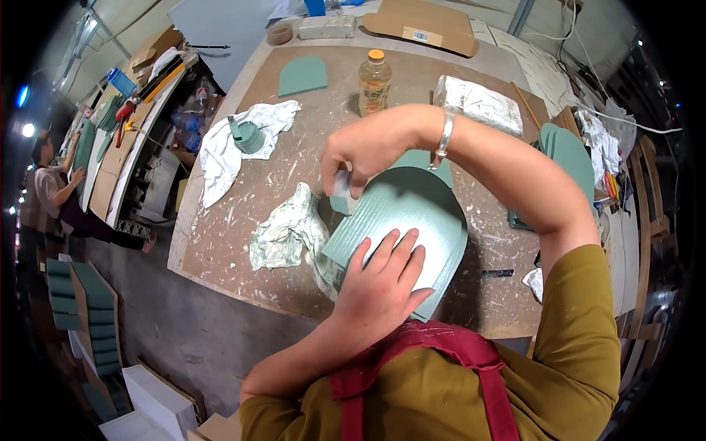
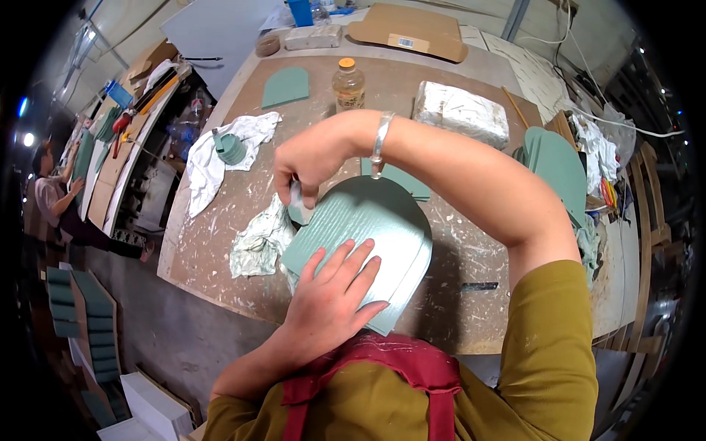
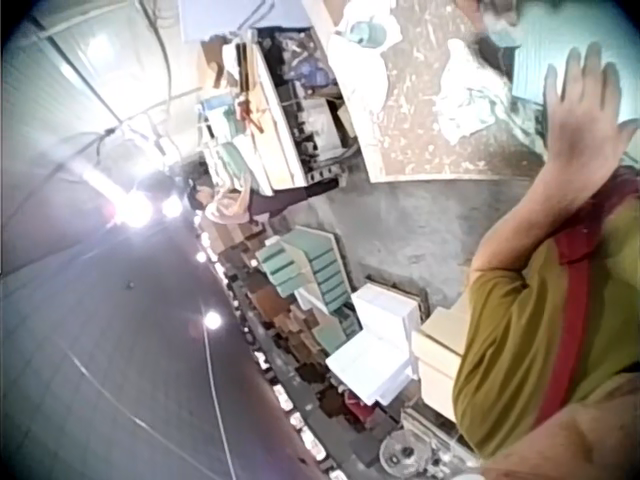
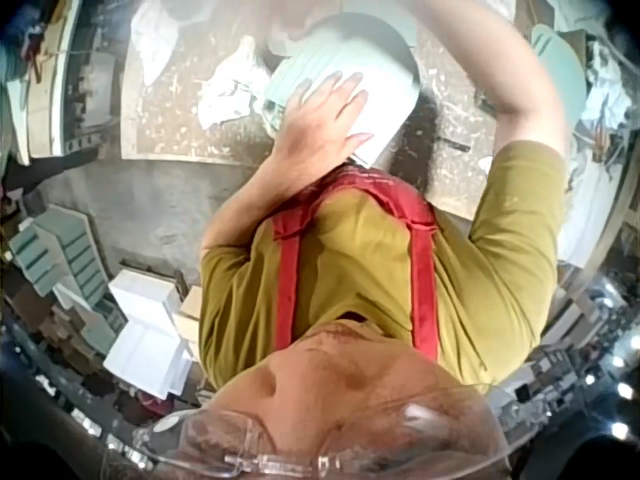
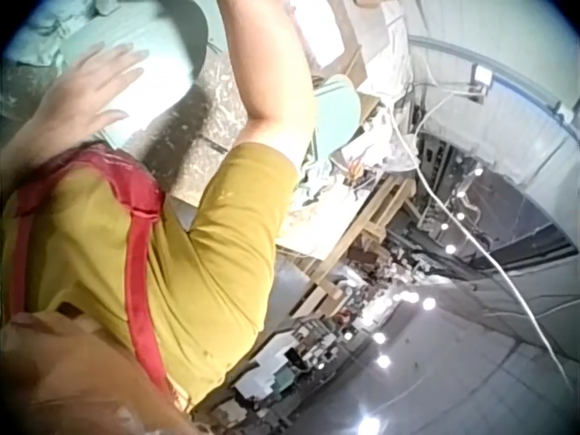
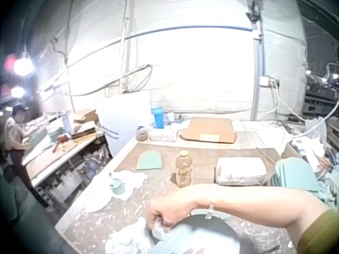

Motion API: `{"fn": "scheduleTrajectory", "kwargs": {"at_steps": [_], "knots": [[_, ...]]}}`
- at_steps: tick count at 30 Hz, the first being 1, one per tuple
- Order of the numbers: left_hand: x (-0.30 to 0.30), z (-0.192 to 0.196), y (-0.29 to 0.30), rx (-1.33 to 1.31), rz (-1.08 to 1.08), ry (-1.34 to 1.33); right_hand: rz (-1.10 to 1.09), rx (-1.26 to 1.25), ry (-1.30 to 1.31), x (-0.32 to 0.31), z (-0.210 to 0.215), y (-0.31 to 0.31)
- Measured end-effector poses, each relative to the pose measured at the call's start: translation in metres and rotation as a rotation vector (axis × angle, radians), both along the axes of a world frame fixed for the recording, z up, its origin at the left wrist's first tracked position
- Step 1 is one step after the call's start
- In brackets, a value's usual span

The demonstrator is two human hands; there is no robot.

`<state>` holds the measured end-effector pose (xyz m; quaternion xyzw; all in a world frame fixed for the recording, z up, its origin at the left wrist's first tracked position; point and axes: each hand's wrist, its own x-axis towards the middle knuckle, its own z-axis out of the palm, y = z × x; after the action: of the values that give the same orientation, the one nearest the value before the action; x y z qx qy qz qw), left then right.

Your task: The person sands the edges and surfaces of several green-painted wooden furniture components using a sanding block, then wipes dust away from the pieces with a cloth.

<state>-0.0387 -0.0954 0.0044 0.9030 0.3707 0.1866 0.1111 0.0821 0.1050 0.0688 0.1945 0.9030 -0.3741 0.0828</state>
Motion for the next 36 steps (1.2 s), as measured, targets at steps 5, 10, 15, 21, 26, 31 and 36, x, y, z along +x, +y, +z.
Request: {"fn": "scheduleTrajectory", "kwargs": {"at_steps": [5,10,15,21,26,31,36], "knots": [[-0.001,-0.002,-0.001,0.015,0.007,-0.013,-0.060,0.104,-0.148,0.004,0.010,0.006],[-0.001,-0.004,-0.001,0.029,0.008,-0.024,-0.075,0.013,0.014,0.007,0.001,-0.015],[-0.002,-0.004,-0.001,0.035,0.004,-0.031,-0.302,0.154,0.007,0.034,-0.003,-0.017],[-0.002,-0.003,-0.003,0.066,0.011,-0.038,-0.711,-0.540,0.322,0.069,-0.014,-0.022],[-0.002,-0.005,-0.004,0.075,0.019,-0.035,-0.776,-0.635,0.375,0.072,-0.018,-0.026],[-0.003,-0.008,-0.004,0.081,0.019,-0.053,-0.658,-0.099,0.372,0.051,-0.025,-0.051],[-0.003,-0.011,-0.004,0.089,0.021,-0.068,-0.573,0.302,0.335,0.042,-0.017,-0.072]]}}
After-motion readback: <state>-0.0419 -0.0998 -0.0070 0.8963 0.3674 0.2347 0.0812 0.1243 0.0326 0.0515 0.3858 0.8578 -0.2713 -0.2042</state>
